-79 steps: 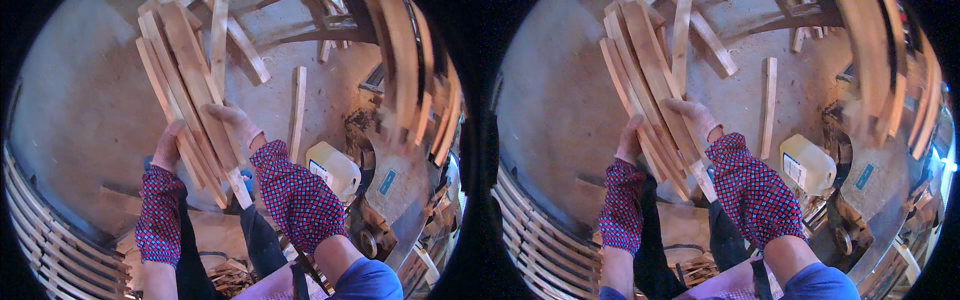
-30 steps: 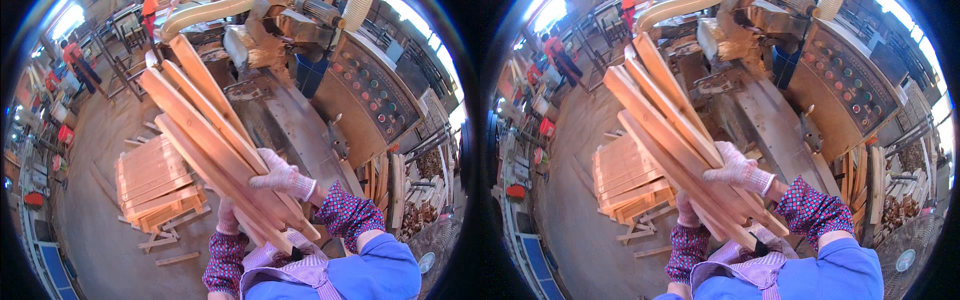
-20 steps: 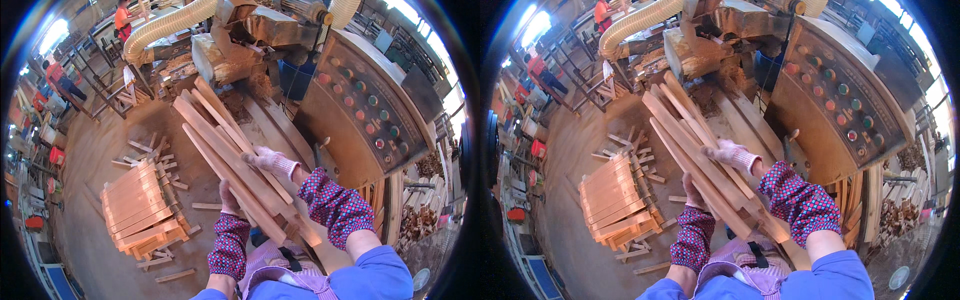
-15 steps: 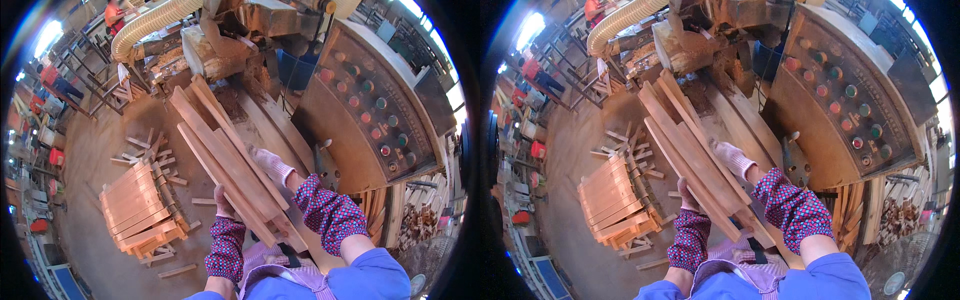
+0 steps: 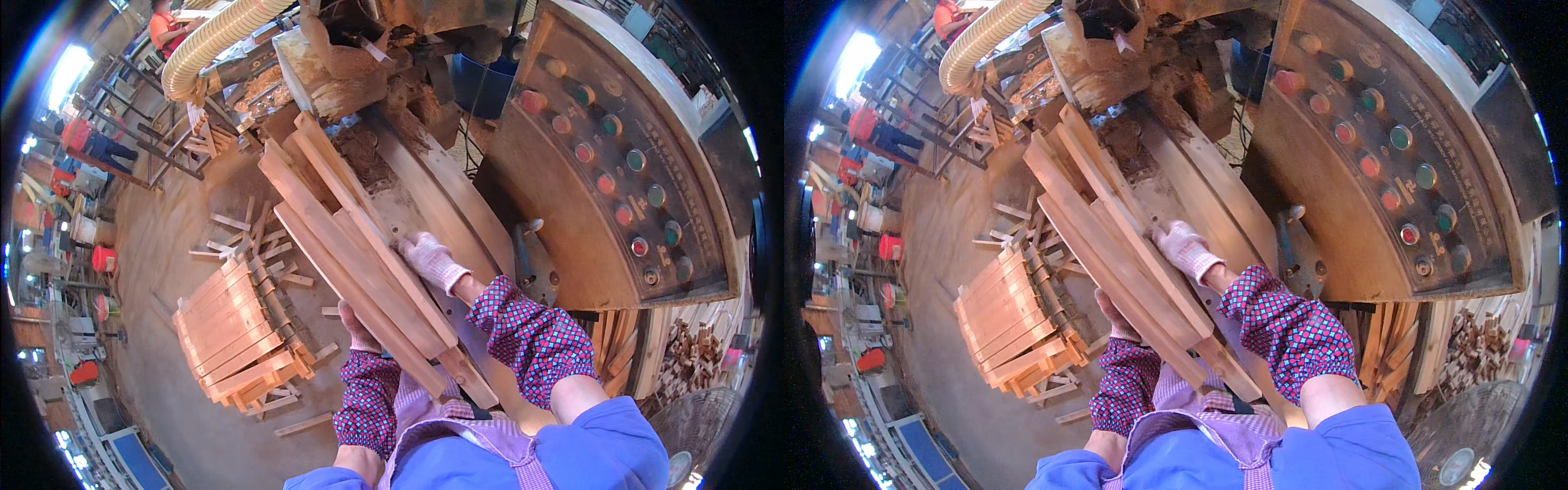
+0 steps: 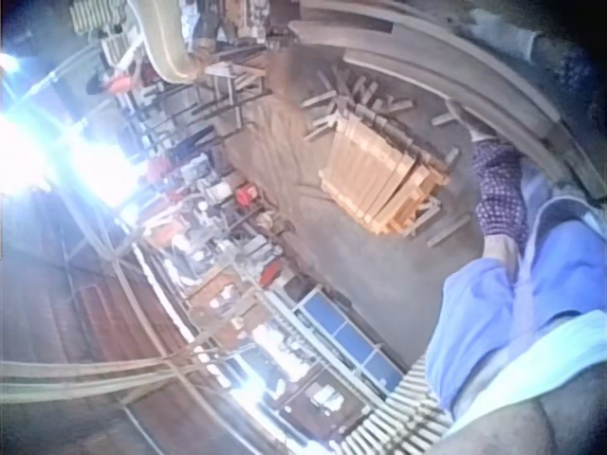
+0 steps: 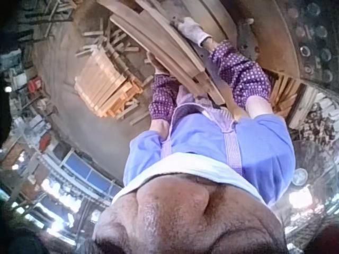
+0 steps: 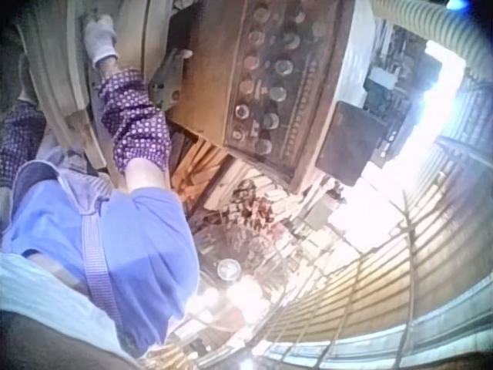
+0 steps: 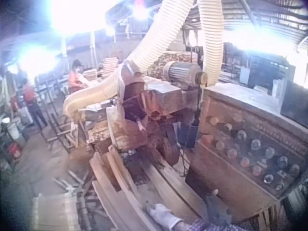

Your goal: The person picks up wood boards one at a time and feeds them into a woodworking machine, then collects and stacks the processed boards on the floor and later picks up the entire stack.

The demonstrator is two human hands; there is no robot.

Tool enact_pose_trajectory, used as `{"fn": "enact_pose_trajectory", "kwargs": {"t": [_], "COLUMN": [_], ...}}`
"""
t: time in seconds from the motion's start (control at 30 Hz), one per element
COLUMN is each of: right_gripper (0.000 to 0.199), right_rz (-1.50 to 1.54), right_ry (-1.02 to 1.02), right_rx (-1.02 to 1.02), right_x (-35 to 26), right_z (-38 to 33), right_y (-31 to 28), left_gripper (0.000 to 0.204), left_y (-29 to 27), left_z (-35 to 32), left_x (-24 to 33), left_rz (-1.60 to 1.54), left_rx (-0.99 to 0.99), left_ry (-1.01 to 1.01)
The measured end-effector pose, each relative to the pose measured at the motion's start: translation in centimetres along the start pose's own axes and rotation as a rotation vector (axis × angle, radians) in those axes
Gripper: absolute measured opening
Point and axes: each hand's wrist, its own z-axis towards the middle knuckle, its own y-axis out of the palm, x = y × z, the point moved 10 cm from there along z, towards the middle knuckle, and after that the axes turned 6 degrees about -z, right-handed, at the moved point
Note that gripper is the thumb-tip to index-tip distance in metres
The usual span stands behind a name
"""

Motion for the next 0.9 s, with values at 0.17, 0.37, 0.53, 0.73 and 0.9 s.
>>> {"fn": "enact_pose_trajectory", "kwargs": {"t": [0.17,0.37,0.53,0.73,0.9], "right_gripper": [0.042,0.039,0.04,0.055,0.059], "right_rz": [0.237,0.145,-0.12,0.017,-0.467], "right_ry": [0.057,-0.214,-0.16,-0.157,-0.017], "right_rx": [0.001,0.279,0.225,0.304,0.193], "right_x": [-1.2,-6.1,-5.7,-0.6,5.6], "right_z": [-0.3,-4.8,-10.2,-14.6,-18.3], "right_y": [-0.1,-5.3,-4.9,-10.8,-7.3], "left_gripper": [0.105,0.105,0.105,0.102,0.096], "left_y": [2.0,2.0,1.8,0.8,0.4], "left_z": [-0.4,-1.0,-0.8,-0.7,-0.4], "left_x": [0.7,0.2,-0.5,0.0,-0.3], "left_rz": [-0.01,-0.017,-0.074,-0.026,-0.102], "left_rx": [-0.023,-0.042,-0.036,0.005,0.028], "left_ry": [0.0,-0.055,-0.093,-0.081,-0.098]}}
